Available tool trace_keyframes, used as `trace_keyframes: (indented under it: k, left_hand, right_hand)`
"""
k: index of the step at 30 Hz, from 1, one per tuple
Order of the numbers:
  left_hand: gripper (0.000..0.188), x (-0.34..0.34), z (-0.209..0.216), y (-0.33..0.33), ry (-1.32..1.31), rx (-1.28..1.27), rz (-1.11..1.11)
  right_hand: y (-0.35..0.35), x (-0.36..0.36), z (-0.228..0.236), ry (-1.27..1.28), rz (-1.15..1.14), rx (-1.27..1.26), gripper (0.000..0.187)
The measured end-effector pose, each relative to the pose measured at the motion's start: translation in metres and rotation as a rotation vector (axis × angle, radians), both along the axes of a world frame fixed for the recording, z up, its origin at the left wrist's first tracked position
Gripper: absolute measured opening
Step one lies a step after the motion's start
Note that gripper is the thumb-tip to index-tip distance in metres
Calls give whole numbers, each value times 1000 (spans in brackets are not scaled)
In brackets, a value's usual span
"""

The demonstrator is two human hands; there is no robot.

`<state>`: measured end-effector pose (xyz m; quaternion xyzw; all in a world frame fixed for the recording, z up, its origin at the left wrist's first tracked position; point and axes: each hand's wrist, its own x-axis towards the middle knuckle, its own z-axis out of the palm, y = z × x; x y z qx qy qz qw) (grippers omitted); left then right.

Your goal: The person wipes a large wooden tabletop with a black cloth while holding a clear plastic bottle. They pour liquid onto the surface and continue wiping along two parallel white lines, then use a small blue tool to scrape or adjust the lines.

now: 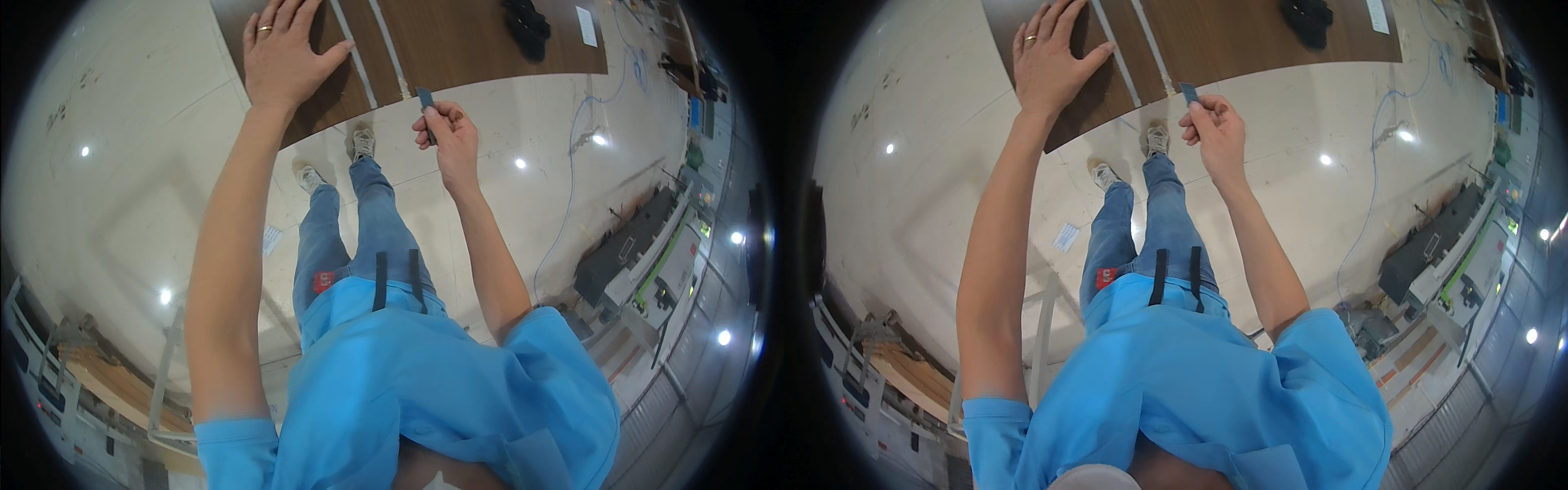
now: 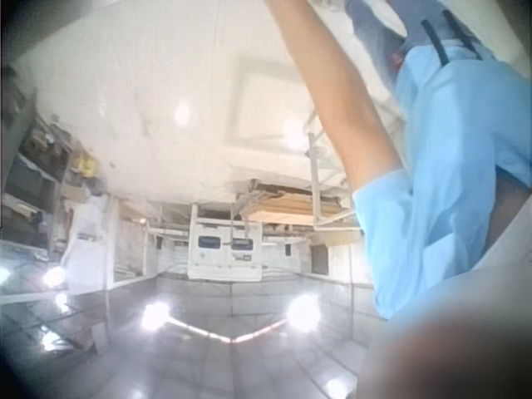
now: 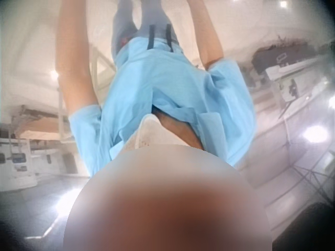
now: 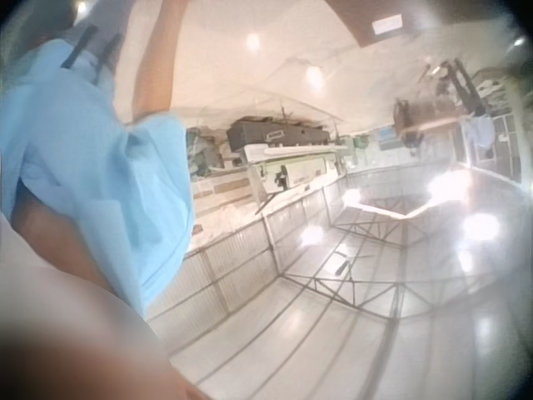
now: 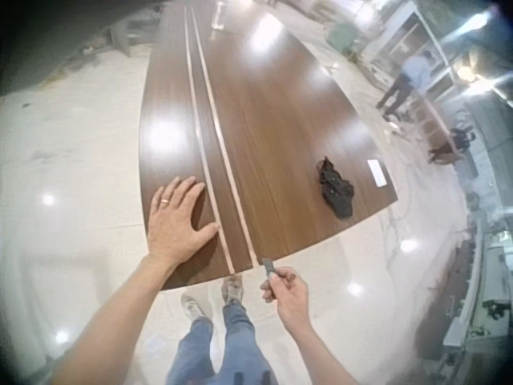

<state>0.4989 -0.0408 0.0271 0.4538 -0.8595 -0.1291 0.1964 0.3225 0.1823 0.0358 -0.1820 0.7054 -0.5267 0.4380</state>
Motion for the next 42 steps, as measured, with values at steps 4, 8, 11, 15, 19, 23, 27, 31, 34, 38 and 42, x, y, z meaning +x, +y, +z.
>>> trace_keyframes:
  k: [4,8,11,15,19,23,27,31,34,38,42]
  left_hand:
    - [85,-5,1,-1,8,5,-1]
    - [85,-1,0,-1,15,-3,12]
    - [85,0,-1,-2,43,16,18]
    - [83,-6,-3,-2,79,43,14]
    - [80,-14,-4,-3,102,51,15]
    - [78,-12,-5,-4,129,68,16]
    - [78,-12,-4,-3,136,87,17]
    - [72,-11,-5,-1,156,85,18]
    - [60,-11,-8,-4,271,47,31]
    - [47,-9,-13,-7,583,91,119]
    - [43,-6,-16,-8,776,101,192]
  right_hand:
    - [-1,-3,0,-30,1,4,17]
    - [-6,8,1,-15,-24,25,17]
    - [-6,21,4,-36,6,-30,18]
    - [-1,29,6,7,62,-34,17]
    - [1,31,6,35,137,-5,18]
    - [1,42,5,30,110,20,20]
    - [0,49,7,40,44,-14,20]
    - [-5,49,10,23,34,17,19]
    - [-11,49,12,46,9,16,18]
    - [-18,47,16,60,-16,-16,16]
    - [-20,45,18,11,-35,24,18]
